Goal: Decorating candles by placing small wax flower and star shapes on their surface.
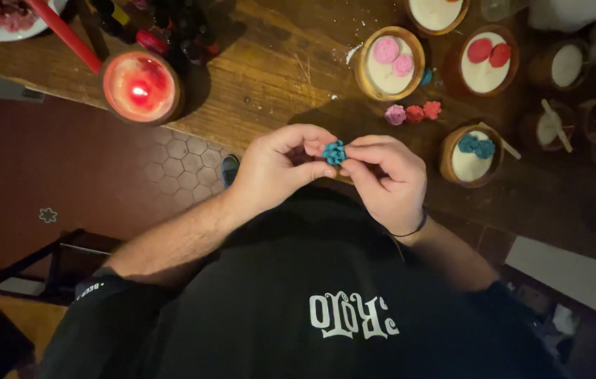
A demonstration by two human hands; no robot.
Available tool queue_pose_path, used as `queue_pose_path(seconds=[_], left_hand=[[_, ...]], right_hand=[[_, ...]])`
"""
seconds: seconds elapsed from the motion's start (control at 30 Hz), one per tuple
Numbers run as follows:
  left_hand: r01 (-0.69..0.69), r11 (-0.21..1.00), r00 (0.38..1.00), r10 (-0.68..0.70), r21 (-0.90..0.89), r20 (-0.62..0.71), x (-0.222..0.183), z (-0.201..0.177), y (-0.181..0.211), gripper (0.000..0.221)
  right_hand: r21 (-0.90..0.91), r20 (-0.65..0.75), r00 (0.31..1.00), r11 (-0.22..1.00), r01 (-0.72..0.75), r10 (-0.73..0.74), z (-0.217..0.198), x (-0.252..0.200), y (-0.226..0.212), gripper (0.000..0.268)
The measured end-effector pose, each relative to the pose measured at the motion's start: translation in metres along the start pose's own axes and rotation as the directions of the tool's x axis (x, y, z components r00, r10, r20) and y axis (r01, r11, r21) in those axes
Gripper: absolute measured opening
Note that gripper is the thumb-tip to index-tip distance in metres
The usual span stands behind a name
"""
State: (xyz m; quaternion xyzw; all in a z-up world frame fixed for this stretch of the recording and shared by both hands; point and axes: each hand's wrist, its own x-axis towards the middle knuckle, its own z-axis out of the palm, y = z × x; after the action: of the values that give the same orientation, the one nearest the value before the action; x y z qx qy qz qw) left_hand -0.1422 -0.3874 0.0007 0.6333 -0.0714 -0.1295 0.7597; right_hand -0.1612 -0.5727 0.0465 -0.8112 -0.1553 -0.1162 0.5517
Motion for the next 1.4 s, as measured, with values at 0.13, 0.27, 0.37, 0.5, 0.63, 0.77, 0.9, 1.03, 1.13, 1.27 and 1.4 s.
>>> queue_pose_path(seconds=[0.13, 0.27, 0.37, 0.5, 0.63, 0.77, 0.9, 1.03, 1.13, 1.27, 1.4], left_hand=[[-0.005, 0.999, 1.0, 0.006, 0.039, -0.024, 0.0, 0.002, -0.004, 0.044], [-0.001, 1.0, 1.0, 0.001, -0.006, -0.015, 0.001, 0.002, -0.003, 0.041], [-0.004, 1.0, 1.0, 0.004, -0.009, -0.017, 0.002, 0.003, -0.003, 0.038], [-0.002, 0.999, 1.0, 0.001, -0.04, -0.028, 0.004, 0.002, -0.001, 0.037], [0.004, 0.999, 1.0, -0.004, -0.041, -0.017, 0.007, -0.009, 0.002, 0.036], [0.005, 1.0, 1.0, -0.005, -0.023, 0.011, 0.009, -0.018, 0.009, 0.03], [0.015, 0.999, 0.999, -0.014, -0.043, 0.03, 0.009, -0.025, 0.014, 0.027], [0.007, 0.998, 0.999, -0.004, -0.065, 0.042, 0.007, -0.029, 0.016, 0.024], [0.0, 1.0, 0.998, 0.001, -0.03, 0.058, 0.009, -0.033, 0.012, 0.022], [0.018, 0.997, 0.996, -0.024, 0.077, 0.083, 0.013, -0.034, 0.009, 0.016], [0.048, 0.998, 0.995, -0.052, 0.047, 0.084, 0.013, -0.025, 0.002, 0.015]], right_hand=[[0.037, 0.014, 1.0, 0.999, -0.002, 0.001, -0.002, -0.001, 0.005, 0.008], [0.102, 0.029, 0.999, 0.994, -0.046, 0.043, -0.001, -0.002, 0.009, 0.002], [0.143, 0.015, 0.997, 0.987, -0.077, 0.076, 0.0, -0.007, 0.015, 0.001], [0.185, -0.002, 0.993, 0.975, -0.119, 0.122, 0.003, -0.006, 0.011, 0.005], [0.217, 0.006, 0.996, 0.972, -0.09, 0.091, 0.01, -0.006, 0.013, 0.017], [0.19, -0.019, 0.997, 0.979, -0.07, 0.075, 0.016, -0.006, 0.015, 0.019], [0.198, -0.053, 0.996, 0.978, -0.064, 0.076, 0.024, -0.006, 0.014, 0.017], [0.17, -0.088, 0.991, 0.982, -0.084, 0.1, 0.03, -0.004, 0.004, 0.015], [0.102, -0.12, 0.99, 0.993, -0.067, 0.079, 0.034, -0.003, 0.002, 0.017], [0.099, -0.153, 0.985, 0.993, -0.067, 0.082, 0.036, -0.008, -0.002, 0.02], [0.321, -0.135, 0.962, 0.929, -0.184, 0.237, 0.036, -0.027, 0.008, 0.03]])
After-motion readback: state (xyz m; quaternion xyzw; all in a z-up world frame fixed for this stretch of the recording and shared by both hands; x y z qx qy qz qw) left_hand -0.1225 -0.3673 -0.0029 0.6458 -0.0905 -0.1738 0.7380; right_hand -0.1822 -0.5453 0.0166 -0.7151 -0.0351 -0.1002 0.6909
